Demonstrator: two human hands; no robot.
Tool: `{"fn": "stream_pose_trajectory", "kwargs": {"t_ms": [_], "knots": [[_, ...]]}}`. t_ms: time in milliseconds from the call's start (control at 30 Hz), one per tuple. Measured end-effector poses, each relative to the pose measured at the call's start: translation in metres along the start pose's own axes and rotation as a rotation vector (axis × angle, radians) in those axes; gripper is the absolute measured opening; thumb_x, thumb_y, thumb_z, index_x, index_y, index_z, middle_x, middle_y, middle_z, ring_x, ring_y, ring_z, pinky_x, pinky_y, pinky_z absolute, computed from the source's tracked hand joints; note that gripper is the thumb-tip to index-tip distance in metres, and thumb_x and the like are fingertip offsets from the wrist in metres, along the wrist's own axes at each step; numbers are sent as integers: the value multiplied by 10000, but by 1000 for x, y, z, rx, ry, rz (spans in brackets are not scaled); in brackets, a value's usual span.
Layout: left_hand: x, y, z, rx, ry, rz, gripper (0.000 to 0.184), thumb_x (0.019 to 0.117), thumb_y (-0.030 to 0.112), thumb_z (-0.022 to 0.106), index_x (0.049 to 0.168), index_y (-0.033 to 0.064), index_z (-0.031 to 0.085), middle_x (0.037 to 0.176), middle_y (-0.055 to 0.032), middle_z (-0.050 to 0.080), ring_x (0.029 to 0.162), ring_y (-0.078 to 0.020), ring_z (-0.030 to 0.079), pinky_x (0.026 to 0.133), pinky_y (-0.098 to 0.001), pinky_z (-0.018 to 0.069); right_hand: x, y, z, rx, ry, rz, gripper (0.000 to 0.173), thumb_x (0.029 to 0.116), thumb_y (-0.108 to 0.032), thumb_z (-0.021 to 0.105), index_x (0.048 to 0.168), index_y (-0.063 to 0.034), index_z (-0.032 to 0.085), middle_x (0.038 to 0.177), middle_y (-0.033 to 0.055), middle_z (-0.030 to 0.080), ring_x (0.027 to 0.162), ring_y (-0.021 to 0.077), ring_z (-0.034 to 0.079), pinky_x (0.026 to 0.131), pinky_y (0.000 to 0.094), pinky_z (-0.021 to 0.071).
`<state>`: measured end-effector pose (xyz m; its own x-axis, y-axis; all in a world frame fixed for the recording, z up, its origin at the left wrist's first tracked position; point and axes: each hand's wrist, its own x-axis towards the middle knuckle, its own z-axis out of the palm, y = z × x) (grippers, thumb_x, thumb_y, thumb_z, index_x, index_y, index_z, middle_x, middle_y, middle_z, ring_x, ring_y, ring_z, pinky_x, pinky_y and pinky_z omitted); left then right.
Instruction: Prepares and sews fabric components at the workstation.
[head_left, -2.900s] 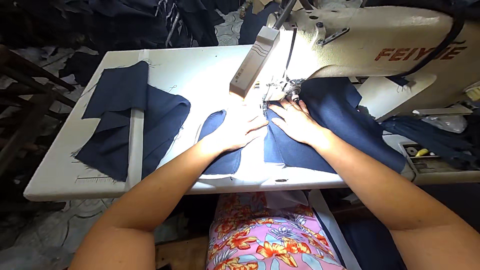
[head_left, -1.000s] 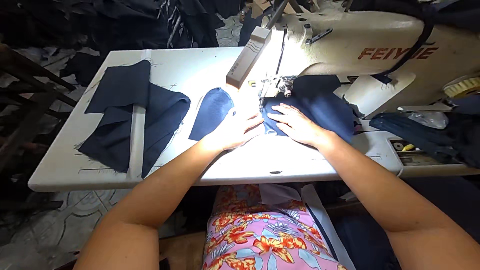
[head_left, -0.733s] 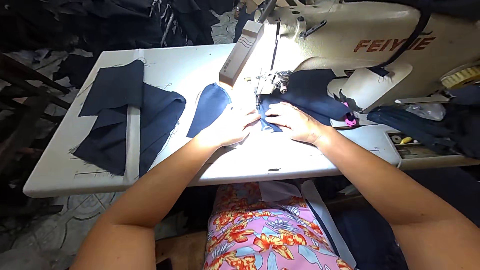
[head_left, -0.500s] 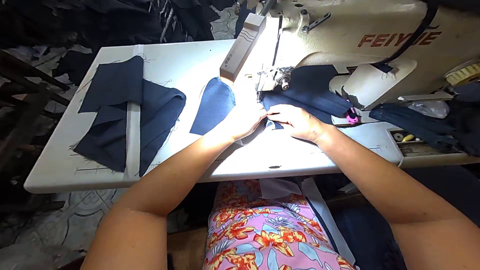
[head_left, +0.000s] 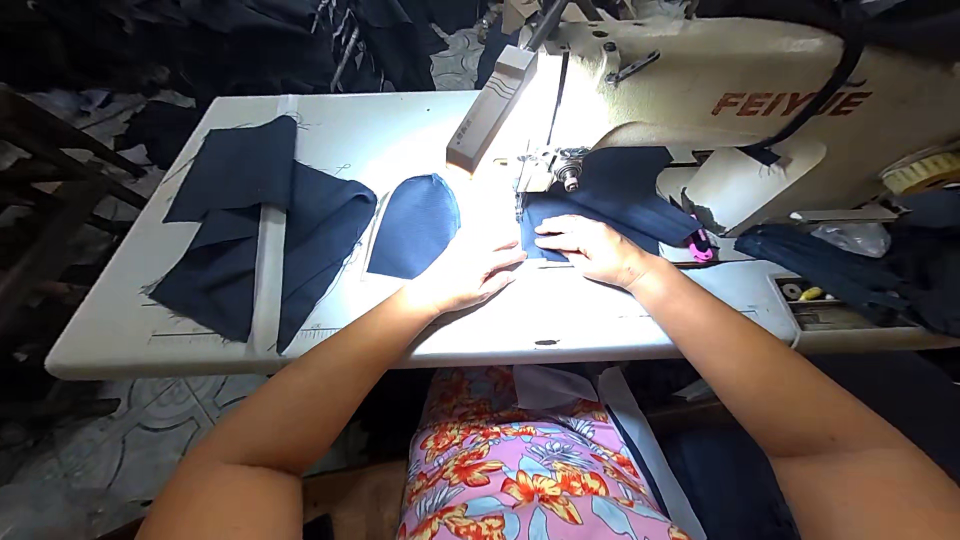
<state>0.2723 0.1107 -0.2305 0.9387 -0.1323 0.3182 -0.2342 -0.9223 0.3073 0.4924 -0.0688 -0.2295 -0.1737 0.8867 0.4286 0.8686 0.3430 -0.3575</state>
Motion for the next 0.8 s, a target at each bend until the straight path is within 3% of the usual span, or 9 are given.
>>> {"fn": "stream_pose_trajectory", "kwargs": {"t_ms": [133, 200, 333, 400, 467, 600, 667, 733, 800], "knots": [[17, -9, -8, 66, -36, -8, 420, 1042, 324, 454, 1289, 103, 713, 1397, -142, 629, 1316, -342, 568, 1088, -599, 388, 14, 4, -6, -72, -55, 20, 344, 954, 42, 494, 1181, 22, 752, 1298, 236, 676, 1292, 411, 594, 1158, 510, 401], [27, -2, -13, 129, -78, -12, 418, 1032, 370, 507, 1200, 58, 730, 1289, -165, 665, 1220, -354, 612, 1031, -583, 429, 21, 4, -10, -130, -95, -9, 318, 953, -54, 525, 1153, 22, 761, 1293, 229, 676, 1306, 420, 573, 1155, 539, 389], [37, 2, 0, 211, 57, 45, 205, 992, 109, 569, 946, -16, 725, 959, -176, 698, 965, -353, 690, 873, -532, 532, 26, -7, -9, -125, -162, 51, 403, 956, -292, 588, 1119, 39, 751, 1253, 200, 691, 1235, 360, 625, 1086, 496, 458], [39, 3, 0, 192, 104, -8, 190, 976, 71, 558, 915, -26, 710, 895, -190, 687, 939, -376, 685, 867, -549, 521, 27, -10, -8, -106, -136, 91, 340, 935, -193, 592, 1149, 31, 734, 1217, 197, 713, 1203, 347, 658, 1069, 489, 480], [43, 8, -7, 128, 75, -141, 219, 997, 117, 553, 937, -25, 707, 877, -194, 689, 882, -375, 697, 762, -540, 538, 28, -13, -8, -92, -101, 152, 302, 928, -55, 574, 1175, 32, 724, 1162, 211, 726, 1147, 359, 683, 1037, 507, 500], [52, 26, -16, 61, 42, -387, 522, 949, 474, 660, 1089, -27, 709, 1002, -215, 709, 938, -387, 697, 804, -584, 541, 40, -19, -5, -94, -6, 253, 240, 979, 22, 540, 1136, 40, 721, 992, 231, 739, 943, 394, 724, 895, 550, 547], [53, 28, -7, 181, 77, -351, 423, 958, 370, 676, 1061, -39, 711, 1049, -238, 683, 965, -416, 690, 786, -583, 551, 45, -20, -7, -93, -11, 292, 260, 974, 27, 543, 1177, 27, 706, 969, 226, 739, 904, 395, 730, 854, 558, 558], [52, 20, 4, 248, 173, -269, 210, 967, 139, 628, 914, -47, 710, 934, -252, 690, 897, -438, 700, 717, -571, 552, 47, -20, -13, -66, -54, 309, 288, 973, 56, 533, 1213, 12, 687, 981, 220, 737, 912, 386, 727, 855, 551, 554], [53, 16, 3, 263, 156, -243, 192, 981, 78, 586, 905, -42, 715, 903, -241, 692, 876, -431, 704, 701, -563, 549, 44, -13, -17, -24, -67, 246, 282, 971, 62, 536, 1182, 6, 713, 1007, 198, 750, 940, 347, 735, 888, 520, 560]]}}
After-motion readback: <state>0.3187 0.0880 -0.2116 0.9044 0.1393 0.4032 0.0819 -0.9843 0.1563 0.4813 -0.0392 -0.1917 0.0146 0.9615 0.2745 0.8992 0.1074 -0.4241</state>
